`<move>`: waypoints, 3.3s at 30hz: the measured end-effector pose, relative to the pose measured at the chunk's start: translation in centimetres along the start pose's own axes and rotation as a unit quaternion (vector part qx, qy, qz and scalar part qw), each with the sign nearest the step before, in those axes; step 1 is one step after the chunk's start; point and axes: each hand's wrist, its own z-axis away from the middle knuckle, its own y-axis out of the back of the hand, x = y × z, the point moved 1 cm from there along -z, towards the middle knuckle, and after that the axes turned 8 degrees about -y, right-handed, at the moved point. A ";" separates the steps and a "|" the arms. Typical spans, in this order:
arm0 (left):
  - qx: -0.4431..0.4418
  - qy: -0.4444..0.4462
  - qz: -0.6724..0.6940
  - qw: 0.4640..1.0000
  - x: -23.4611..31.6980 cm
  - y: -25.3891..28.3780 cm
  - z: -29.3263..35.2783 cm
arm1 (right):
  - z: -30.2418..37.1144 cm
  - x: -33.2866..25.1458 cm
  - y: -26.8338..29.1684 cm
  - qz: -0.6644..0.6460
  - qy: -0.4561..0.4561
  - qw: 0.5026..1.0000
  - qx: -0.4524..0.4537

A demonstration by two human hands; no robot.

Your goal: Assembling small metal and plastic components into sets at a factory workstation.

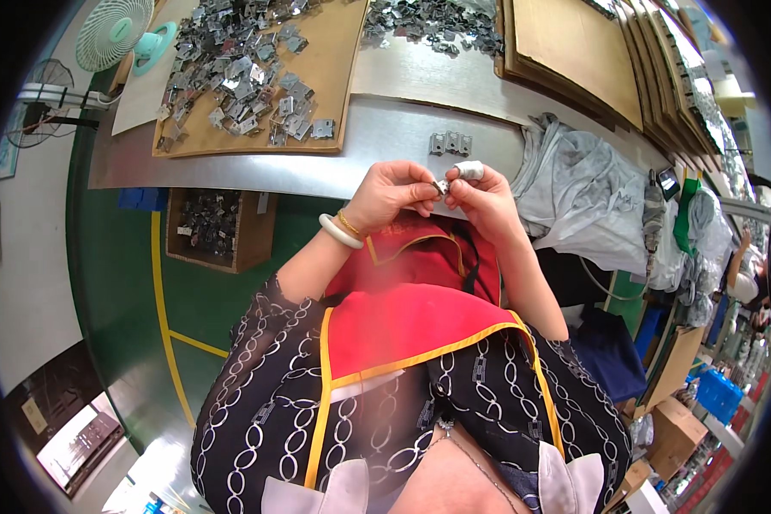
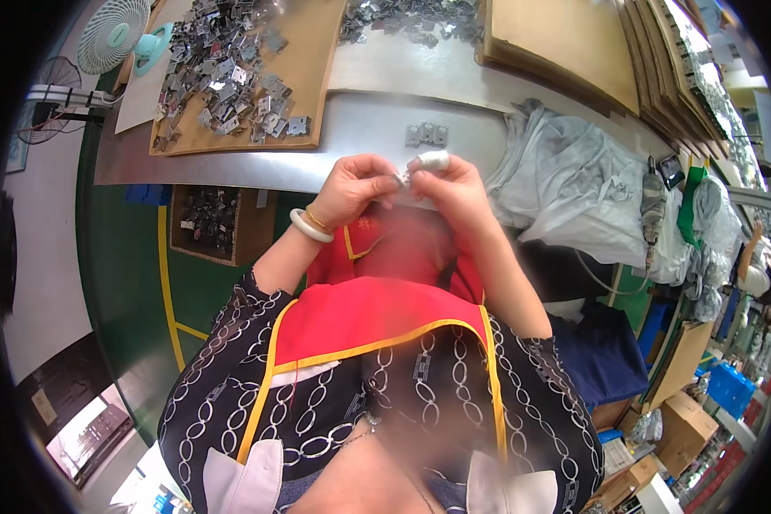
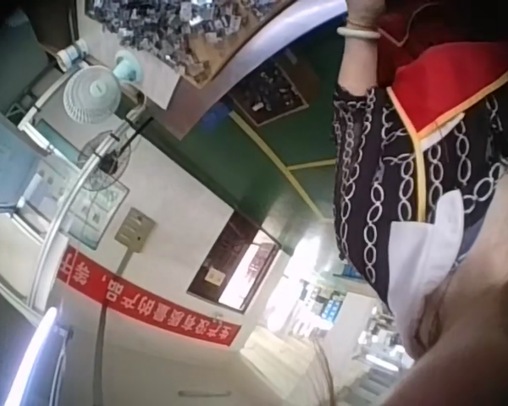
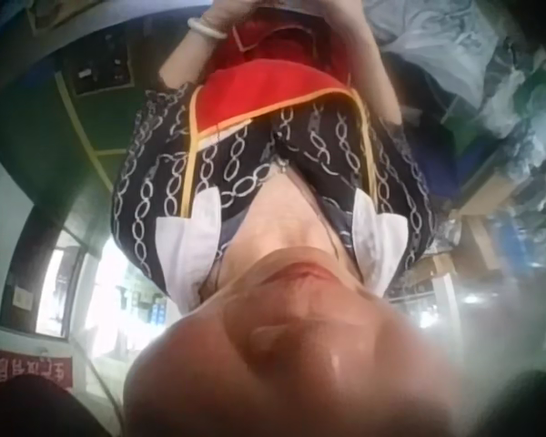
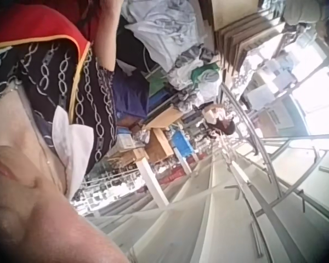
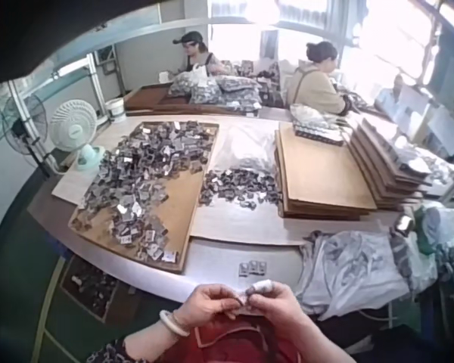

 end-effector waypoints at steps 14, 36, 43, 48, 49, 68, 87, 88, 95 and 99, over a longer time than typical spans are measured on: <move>0.068 -0.056 0.206 0.975 0.0 -4.3 0.3 | 1.9 -3.5 -3.9 0.383 0.454 0.790 0.152; 0.087 -0.090 0.196 0.973 1.8 -8.2 -0.7 | 3.7 -8.0 -4.3 0.475 0.520 0.698 0.131; 0.074 -0.155 -0.017 0.985 2.2 -8.4 -0.8 | 3.9 -3.6 -4.9 -0.058 0.168 0.956 0.233; 0.091 -0.122 0.086 0.985 2.2 -8.7 -0.6 | 3.7 -7.9 -3.6 0.431 0.510 0.729 0.153; 0.100 -0.098 0.142 0.980 2.1 -8.9 -0.5 | 3.8 -8.4 -3.5 0.465 0.535 0.693 0.130; 0.140 -0.172 0.121 0.968 0.9 -9.6 -1.4 | 4.1 -6.5 -2.8 0.459 0.457 0.730 0.219; 0.065 -0.310 -0.234 0.919 1.4 -5.3 -1.0 | 2.3 -7.2 -3.9 0.494 0.380 0.765 0.158; 0.033 -0.325 -0.308 0.893 1.5 -4.9 -1.0 | 2.2 -7.1 -4.0 0.492 0.382 0.768 0.149; -0.014 -0.314 -0.455 0.833 3.6 -2.7 -0.1 | 1.5 -4.7 -3.9 0.442 0.304 0.827 0.165; 0.020 -0.278 -0.666 0.692 8.9 3.5 -0.5 | 1.5 -4.9 -2.4 0.411 0.269 0.850 0.188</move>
